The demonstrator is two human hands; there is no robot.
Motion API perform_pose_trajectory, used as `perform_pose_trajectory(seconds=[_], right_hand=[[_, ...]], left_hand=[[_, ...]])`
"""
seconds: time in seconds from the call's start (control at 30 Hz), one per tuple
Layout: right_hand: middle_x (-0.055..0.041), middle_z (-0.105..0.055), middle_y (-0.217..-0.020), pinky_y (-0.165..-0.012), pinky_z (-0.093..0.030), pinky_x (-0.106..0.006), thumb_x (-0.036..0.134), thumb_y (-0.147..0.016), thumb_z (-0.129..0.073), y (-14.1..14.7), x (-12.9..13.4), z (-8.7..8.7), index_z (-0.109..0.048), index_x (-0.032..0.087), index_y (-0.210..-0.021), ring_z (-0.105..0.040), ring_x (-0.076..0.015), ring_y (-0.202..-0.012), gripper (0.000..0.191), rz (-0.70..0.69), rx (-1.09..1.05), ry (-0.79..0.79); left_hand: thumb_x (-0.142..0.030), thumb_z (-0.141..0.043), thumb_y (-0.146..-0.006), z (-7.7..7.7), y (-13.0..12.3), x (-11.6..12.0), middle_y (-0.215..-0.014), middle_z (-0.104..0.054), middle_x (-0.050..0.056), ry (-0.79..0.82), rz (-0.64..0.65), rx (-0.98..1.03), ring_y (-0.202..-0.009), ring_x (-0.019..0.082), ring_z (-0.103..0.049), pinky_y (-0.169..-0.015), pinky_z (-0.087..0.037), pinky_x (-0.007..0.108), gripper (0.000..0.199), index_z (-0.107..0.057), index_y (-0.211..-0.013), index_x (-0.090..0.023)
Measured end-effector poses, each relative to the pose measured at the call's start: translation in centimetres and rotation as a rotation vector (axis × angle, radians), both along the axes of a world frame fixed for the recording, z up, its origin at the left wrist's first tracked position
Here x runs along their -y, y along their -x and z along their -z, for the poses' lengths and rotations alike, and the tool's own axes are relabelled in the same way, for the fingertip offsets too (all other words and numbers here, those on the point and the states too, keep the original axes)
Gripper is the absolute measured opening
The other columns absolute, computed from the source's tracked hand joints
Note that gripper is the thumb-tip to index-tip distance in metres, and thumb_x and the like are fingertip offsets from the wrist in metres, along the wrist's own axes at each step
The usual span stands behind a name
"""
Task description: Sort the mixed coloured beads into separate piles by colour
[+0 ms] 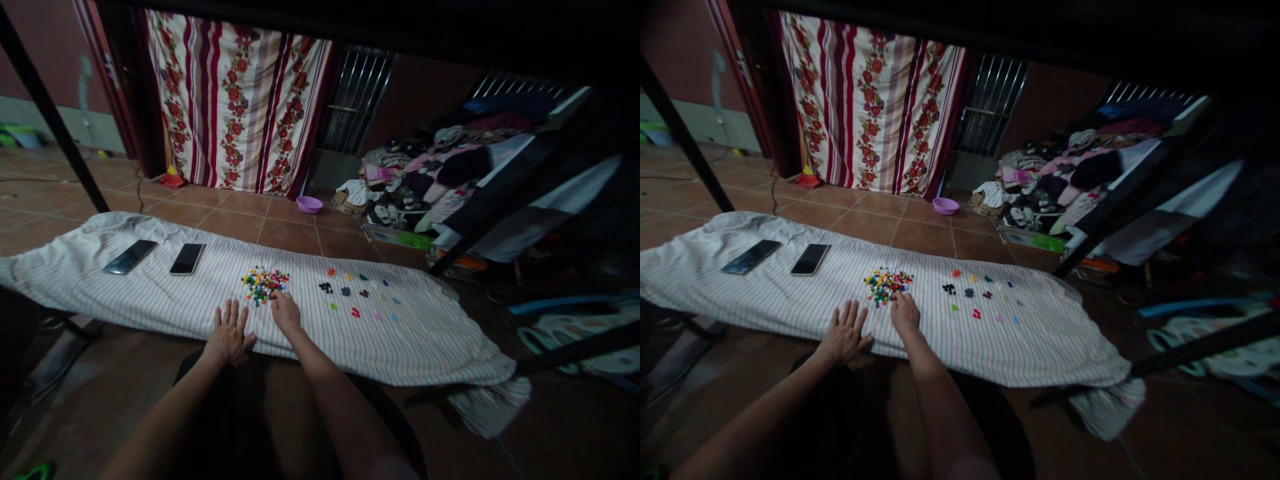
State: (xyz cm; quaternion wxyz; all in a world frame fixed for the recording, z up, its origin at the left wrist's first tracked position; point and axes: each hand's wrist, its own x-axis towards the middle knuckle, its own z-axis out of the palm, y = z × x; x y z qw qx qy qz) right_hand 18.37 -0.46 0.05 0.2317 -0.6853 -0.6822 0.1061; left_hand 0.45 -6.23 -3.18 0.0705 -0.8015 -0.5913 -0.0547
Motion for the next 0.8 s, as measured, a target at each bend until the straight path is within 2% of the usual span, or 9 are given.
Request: perform_pose_trajectory(seconds=[0.13, 0.27, 0.47, 0.63, 0.8], right_hand=[[-0.0048, -0.063, -0.102, -0.077, -0.042, -0.026, 0.019, -0.09, -0.051, 0.5, 0.5, 0.3, -0.067, 0.026, -0.106, -0.06, -0.0177, -0.094, 0.023, 0.002, 0.04, -0.017], [-0.0045, -0.063, -0.102, -0.079, -0.042, -0.026, 0.022, -0.09, -0.052, 0.5, 0.9, 0.7, -0.067, 0.026, -0.101, -0.06, -0.018, -0.095, 0.019, 0.03, 0.01, -0.062], [-0.0018, -0.067, -0.098, -0.082, -0.044, -0.023, 0.02, -0.086, -0.053, -0.2, 0.8, 1.4, -0.065, 0.023, -0.095, -0.062, -0.0145, -0.087, 0.016, 0.061, -0.206, -0.142], [-0.002, -0.071, -0.089, -0.079, -0.047, -0.026, 0.023, -0.085, -0.051, -0.8, 0.2, 2.0, -0.063, 0.021, -0.095, -0.066, -0.0167, -0.084, 0.016, 0.192, -0.369, -0.153], [-0.0018, -0.073, -0.085, -0.077, -0.048, -0.026, 0.028, -0.084, -0.051, -1.4, 0.2, 2.2, -0.063, 0.022, -0.094, -0.068, -0.0172, -0.081, 0.016, 0.233, -0.464, -0.151]], left_hand=[[-0.053, -0.042, -0.088, 0.9, 0.2, -0.2, -0.154, -0.031, 0.026, -0.047, 0.029, 0.008, -0.145, 0.043, -0.024, -0.112, -0.019, 0.063, 0.073, -0.039, -0.147, -0.011], [-0.053, -0.045, -0.086, 1.0, 0.3, -0.2, -0.153, -0.032, 0.028, -0.046, 0.037, 0.0, -0.144, 0.044, -0.025, -0.111, -0.02, 0.064, 0.074, -0.041, -0.145, -0.009], [-0.05, -0.046, -0.086, 1.0, 0.4, -0.2, -0.151, -0.034, 0.029, -0.075, 0.051, 0.017, -0.143, 0.045, -0.027, -0.11, -0.022, 0.066, 0.07, -0.044, -0.143, -0.008], [-0.048, -0.046, -0.087, 0.6, 0.1, -0.1, -0.15, -0.035, 0.03, -0.073, 0.044, 0.009, -0.142, 0.045, -0.027, -0.11, -0.021, 0.065, 0.068, -0.045, -0.141, -0.006], [-0.047, -0.047, -0.086, 0.9, 0.0, -0.4, -0.152, -0.032, 0.028, -0.11, 0.054, 0.035, -0.144, 0.042, -0.025, -0.113, -0.019, 0.062, 0.07, -0.043, -0.143, -0.007]])
